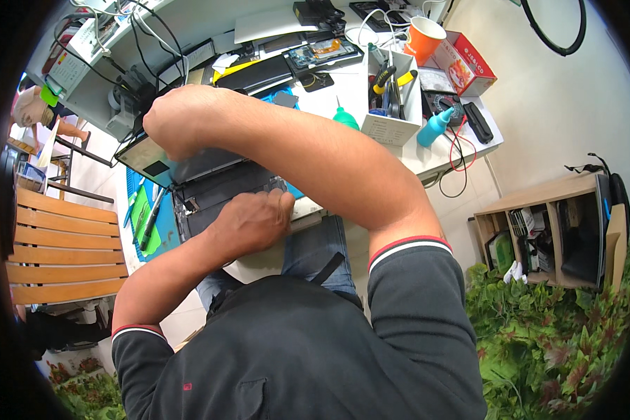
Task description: The person uses a screwdriver to remove screws from a tablet, separates the screen assembly from the chassis, and handles the internal connectors.
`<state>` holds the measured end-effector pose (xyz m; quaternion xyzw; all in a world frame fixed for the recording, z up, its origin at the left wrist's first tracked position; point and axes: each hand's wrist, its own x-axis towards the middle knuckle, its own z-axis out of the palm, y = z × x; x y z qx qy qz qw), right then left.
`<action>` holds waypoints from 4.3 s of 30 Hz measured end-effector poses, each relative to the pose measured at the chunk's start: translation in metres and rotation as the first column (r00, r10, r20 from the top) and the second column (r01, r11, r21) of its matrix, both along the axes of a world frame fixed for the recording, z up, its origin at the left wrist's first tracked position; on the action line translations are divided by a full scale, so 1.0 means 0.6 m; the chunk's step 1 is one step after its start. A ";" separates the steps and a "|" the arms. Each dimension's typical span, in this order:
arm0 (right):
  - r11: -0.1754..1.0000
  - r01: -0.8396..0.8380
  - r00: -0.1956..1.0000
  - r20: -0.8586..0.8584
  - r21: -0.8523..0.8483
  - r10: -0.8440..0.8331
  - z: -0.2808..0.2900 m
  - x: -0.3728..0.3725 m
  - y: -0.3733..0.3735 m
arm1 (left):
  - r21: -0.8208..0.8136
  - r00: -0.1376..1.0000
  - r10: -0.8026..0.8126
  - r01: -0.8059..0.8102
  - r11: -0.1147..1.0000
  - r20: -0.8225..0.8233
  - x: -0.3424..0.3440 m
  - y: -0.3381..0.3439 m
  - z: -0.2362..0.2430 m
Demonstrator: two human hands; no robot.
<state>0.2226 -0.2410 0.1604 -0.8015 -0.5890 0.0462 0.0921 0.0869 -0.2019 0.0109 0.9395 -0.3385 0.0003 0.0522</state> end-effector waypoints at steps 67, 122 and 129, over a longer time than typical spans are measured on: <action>0.988 0.047 0.999 -0.027 0.147 -0.043 -0.023 -0.003 -0.004 | -0.743 0.772 0.627 -0.356 0.567 0.108 -0.150 0.203 0.042; 0.988 0.063 0.998 -0.020 0.140 -0.060 -0.006 -0.017 -0.004 | -0.223 0.335 0.517 -0.937 0.268 -0.787 -0.038 0.317 0.042; 0.988 0.056 0.998 -0.003 0.145 -0.056 -0.010 -0.016 -0.003 | -0.313 0.384 0.544 -0.924 0.222 -0.746 -0.045 0.296 0.040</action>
